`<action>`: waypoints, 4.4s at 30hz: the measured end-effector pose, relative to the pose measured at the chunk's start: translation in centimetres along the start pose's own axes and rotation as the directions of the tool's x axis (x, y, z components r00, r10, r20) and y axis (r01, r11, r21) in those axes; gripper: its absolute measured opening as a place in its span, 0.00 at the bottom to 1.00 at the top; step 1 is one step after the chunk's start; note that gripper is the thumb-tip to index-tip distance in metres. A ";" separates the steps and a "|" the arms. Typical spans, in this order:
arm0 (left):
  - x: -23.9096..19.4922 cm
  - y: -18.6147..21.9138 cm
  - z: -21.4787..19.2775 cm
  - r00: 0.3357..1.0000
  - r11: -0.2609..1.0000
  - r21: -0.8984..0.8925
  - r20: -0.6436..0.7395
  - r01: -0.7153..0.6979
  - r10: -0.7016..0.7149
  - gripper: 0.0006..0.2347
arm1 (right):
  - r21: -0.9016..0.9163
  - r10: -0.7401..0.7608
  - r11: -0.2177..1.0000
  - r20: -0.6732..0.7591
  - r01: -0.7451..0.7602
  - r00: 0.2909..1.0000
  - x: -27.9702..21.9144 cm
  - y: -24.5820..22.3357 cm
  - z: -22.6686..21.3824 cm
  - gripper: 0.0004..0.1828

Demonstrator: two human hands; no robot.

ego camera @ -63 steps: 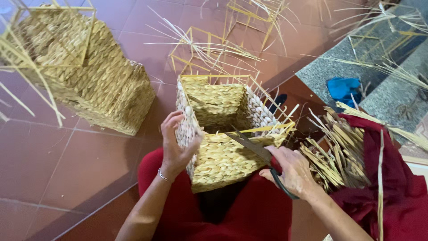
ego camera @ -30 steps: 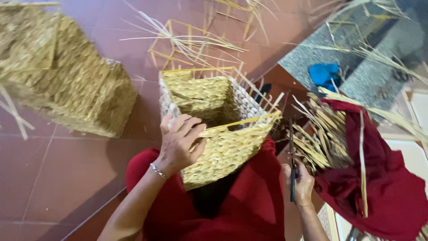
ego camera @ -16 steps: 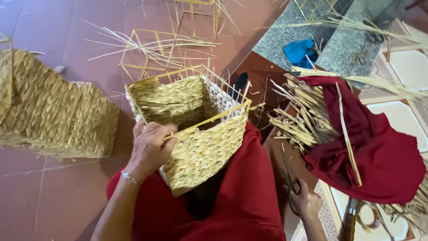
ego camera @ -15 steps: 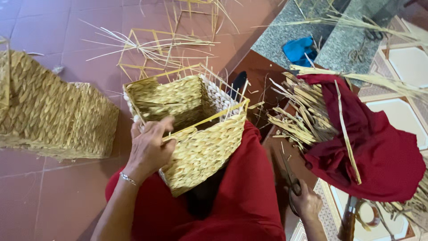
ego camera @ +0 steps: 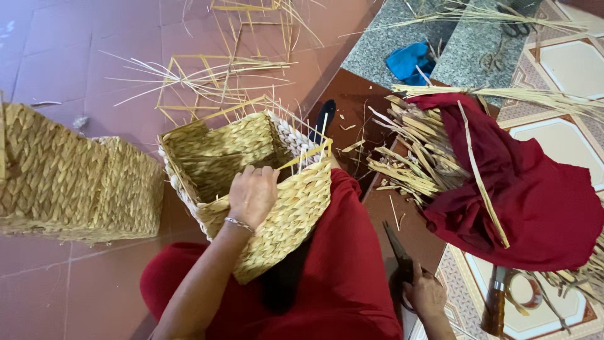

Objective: The person trims protruding straw from a woven basket using shears, then weaves additional straw strips into the basket's rim. The person works on a tiled floor with other basket frames and straw pieces nearby.

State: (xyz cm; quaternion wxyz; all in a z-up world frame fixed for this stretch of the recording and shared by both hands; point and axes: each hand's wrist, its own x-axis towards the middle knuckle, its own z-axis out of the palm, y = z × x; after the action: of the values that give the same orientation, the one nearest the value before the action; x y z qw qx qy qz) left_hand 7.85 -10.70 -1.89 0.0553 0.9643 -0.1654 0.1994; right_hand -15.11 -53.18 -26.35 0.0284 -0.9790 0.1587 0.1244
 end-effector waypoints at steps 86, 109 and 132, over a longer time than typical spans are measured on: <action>0.3 -2.3 1.3 0.956 0.813 -0.574 -0.281 -0.101 -0.079 0.02 | 0.242 0.081 0.965 0.085 -0.099 0.993 0.4 1.9 -0.2 0.52; 0.5 -2.1 -2.2 0.961 0.822 -0.551 -0.276 -0.145 -0.015 0.03 | -0.170 -0.679 0.537 -0.668 0.826 0.304 8.3 -17.5 -23.3 0.42; 1.8 -6.6 -0.5 0.927 0.777 -0.587 -0.116 0.225 -0.356 0.03 | -0.205 -0.759 0.457 -0.597 0.865 0.259 12.8 -19.6 -22.6 0.41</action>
State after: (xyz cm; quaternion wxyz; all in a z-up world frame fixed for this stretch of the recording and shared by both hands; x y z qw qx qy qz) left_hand 11.45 -4.97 -0.96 0.3859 0.8899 -0.0579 0.2364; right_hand 8.20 -40.61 -7.42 0.1152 -0.8925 -0.3589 -0.2476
